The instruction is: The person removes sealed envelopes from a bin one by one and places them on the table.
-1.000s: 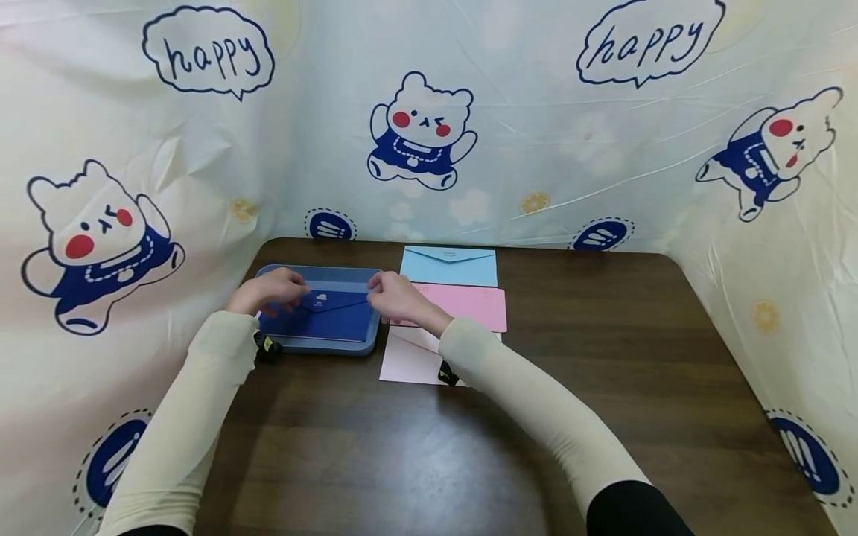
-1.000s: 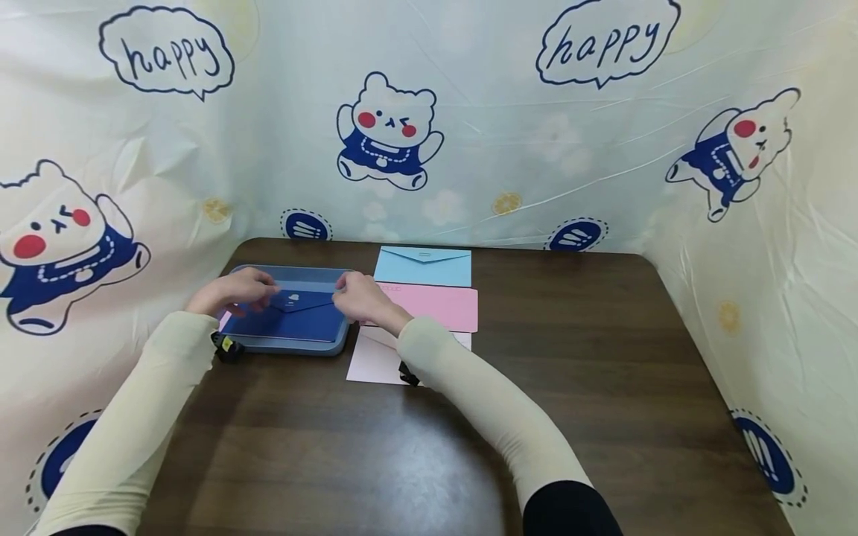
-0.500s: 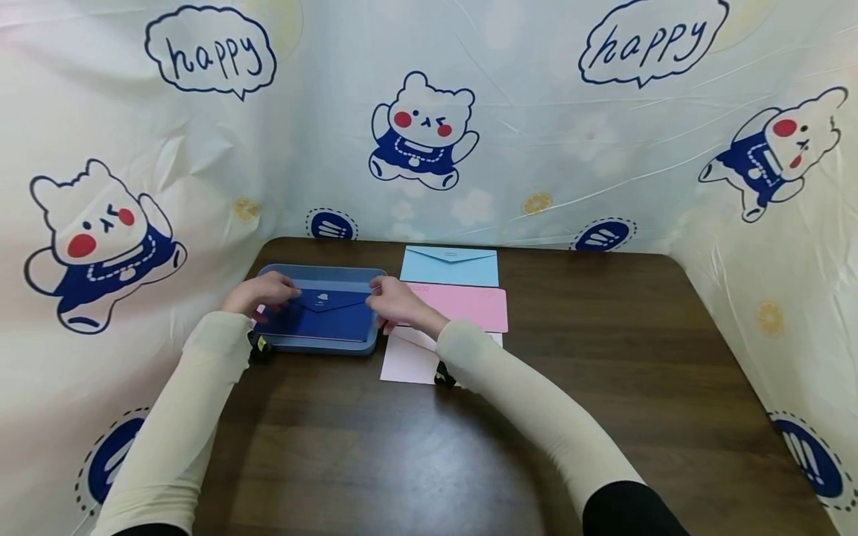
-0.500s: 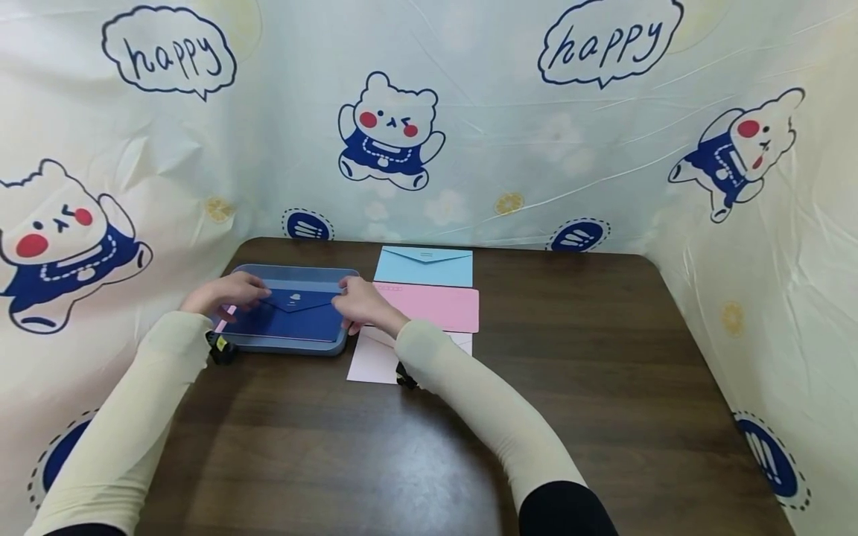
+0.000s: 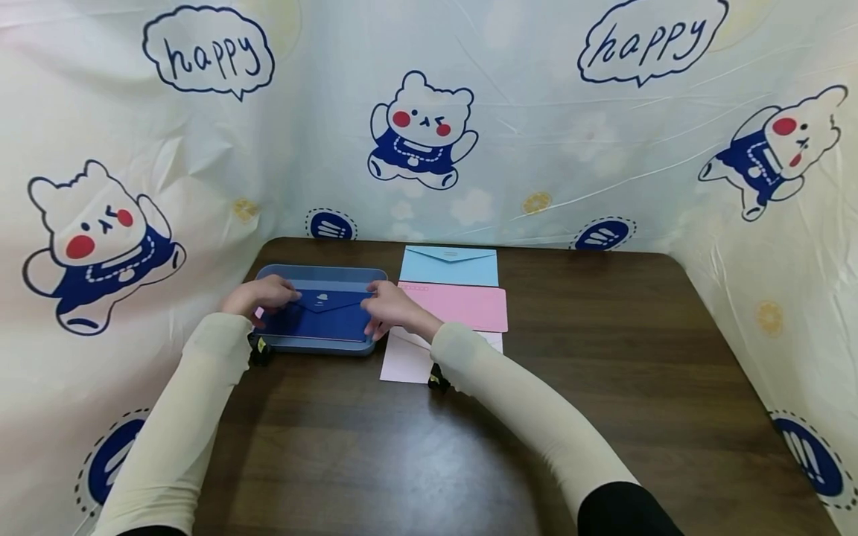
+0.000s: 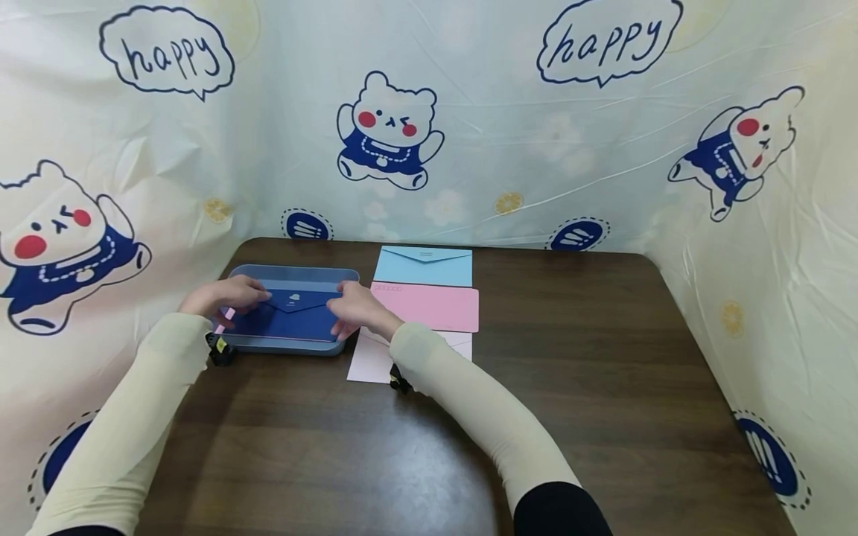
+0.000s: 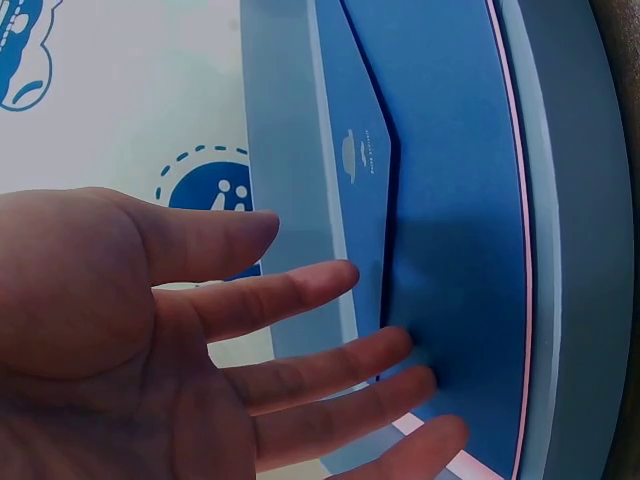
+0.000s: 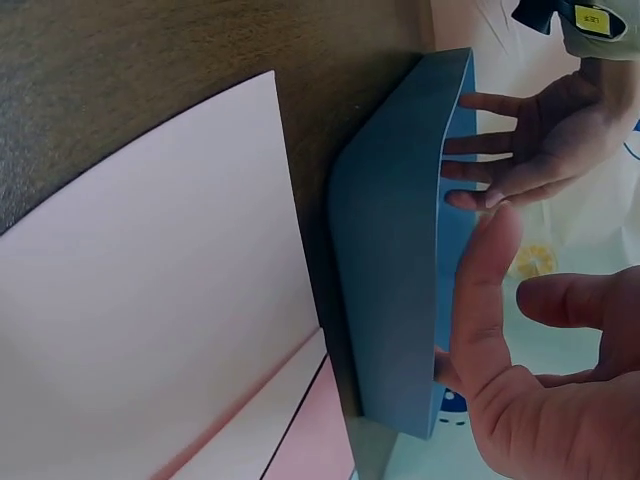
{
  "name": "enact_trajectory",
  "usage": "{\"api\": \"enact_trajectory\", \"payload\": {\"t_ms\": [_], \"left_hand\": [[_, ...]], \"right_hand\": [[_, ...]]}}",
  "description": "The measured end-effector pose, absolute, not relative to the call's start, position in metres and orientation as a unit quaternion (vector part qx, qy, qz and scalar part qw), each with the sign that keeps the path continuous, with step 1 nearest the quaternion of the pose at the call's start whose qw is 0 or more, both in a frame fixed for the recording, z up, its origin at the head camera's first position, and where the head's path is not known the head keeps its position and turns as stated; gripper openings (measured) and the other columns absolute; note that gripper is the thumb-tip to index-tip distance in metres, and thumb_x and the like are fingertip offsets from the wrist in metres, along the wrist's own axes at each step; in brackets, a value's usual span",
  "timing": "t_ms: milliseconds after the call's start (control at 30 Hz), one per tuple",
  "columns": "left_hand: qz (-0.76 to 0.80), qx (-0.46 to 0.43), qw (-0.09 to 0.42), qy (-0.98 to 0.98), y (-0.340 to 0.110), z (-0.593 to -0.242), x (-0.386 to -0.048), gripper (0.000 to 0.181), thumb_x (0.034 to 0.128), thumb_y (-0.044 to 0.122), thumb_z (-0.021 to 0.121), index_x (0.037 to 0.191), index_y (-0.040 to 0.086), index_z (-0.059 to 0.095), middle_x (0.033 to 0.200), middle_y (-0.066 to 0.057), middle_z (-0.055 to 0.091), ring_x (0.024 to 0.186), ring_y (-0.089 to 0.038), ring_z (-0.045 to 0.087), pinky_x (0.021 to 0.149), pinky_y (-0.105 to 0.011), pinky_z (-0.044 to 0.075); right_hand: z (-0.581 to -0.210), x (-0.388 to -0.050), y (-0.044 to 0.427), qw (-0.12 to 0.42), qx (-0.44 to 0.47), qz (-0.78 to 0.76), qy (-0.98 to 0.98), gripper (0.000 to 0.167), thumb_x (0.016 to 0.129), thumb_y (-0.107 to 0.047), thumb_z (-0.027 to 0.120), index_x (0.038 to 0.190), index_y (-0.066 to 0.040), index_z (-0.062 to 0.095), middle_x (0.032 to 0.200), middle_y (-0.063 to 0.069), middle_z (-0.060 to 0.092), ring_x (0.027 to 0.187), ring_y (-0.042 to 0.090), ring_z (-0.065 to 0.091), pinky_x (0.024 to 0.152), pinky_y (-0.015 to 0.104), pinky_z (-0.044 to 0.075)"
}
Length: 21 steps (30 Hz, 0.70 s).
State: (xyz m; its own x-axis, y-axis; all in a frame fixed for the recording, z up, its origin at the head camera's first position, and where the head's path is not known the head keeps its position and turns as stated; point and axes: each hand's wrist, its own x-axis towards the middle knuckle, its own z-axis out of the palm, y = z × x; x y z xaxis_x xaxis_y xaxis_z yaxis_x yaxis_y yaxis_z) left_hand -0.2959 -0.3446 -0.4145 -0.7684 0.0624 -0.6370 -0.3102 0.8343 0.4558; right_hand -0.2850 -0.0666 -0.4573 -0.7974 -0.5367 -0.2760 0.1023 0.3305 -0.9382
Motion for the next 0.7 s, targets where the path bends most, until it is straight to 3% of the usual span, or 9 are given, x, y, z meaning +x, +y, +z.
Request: {"api": "enact_trajectory", "payload": {"t_ms": [167,300,500,700], "left_hand": [[0.284,-0.067,0.335,0.896,-0.343,-0.414,-0.295,0.060,0.1122,0.025,0.042,0.156,-0.014,0.028,0.154,-0.043,0.029,0.140,-0.059,0.036,0.088,-0.059,0.058],[0.287,-0.069,0.337,0.894,-0.344,-0.413,-0.294,0.061,0.1121,0.026,0.043,0.157,-0.013,0.026,0.155,-0.043,0.028,0.140,-0.059,0.036,0.088,-0.059,0.058],[0.294,-0.084,0.346,0.887,-0.347,-0.411,-0.293,0.061,0.1122,0.025,0.042,0.158,-0.011,0.023,0.156,-0.042,0.028,0.139,-0.059,0.037,0.083,-0.058,0.060],[0.296,-0.102,0.347,0.884,-0.348,-0.404,-0.293,0.061,0.1119,0.025,0.042,0.158,-0.010,0.023,0.153,-0.043,0.027,0.134,-0.061,0.039,0.083,-0.056,0.061]], "right_hand": [[-0.458,-0.284,-0.067,0.312,-0.125,-0.561,0.757,0.060,0.110,-0.013,0.052,0.163,0.002,0.027,0.084,0.025,0.070,0.063,0.026,0.071,0.066,0.042,0.063],[-0.458,-0.284,-0.068,0.328,-0.117,-0.573,0.742,0.063,0.110,-0.013,0.052,0.163,0.004,0.023,0.106,0.031,0.069,0.069,0.026,0.073,0.063,0.037,0.062],[-0.455,-0.281,-0.070,0.347,-0.114,-0.587,0.723,0.067,0.109,-0.016,0.056,0.163,0.005,0.023,0.141,0.028,0.056,0.078,0.029,0.075,0.063,0.037,0.062],[-0.453,-0.278,-0.074,0.356,-0.108,-0.588,0.718,0.068,0.109,-0.016,0.057,0.163,0.006,0.021,0.152,0.028,0.046,0.077,0.028,0.075,0.060,0.035,0.061]]}}
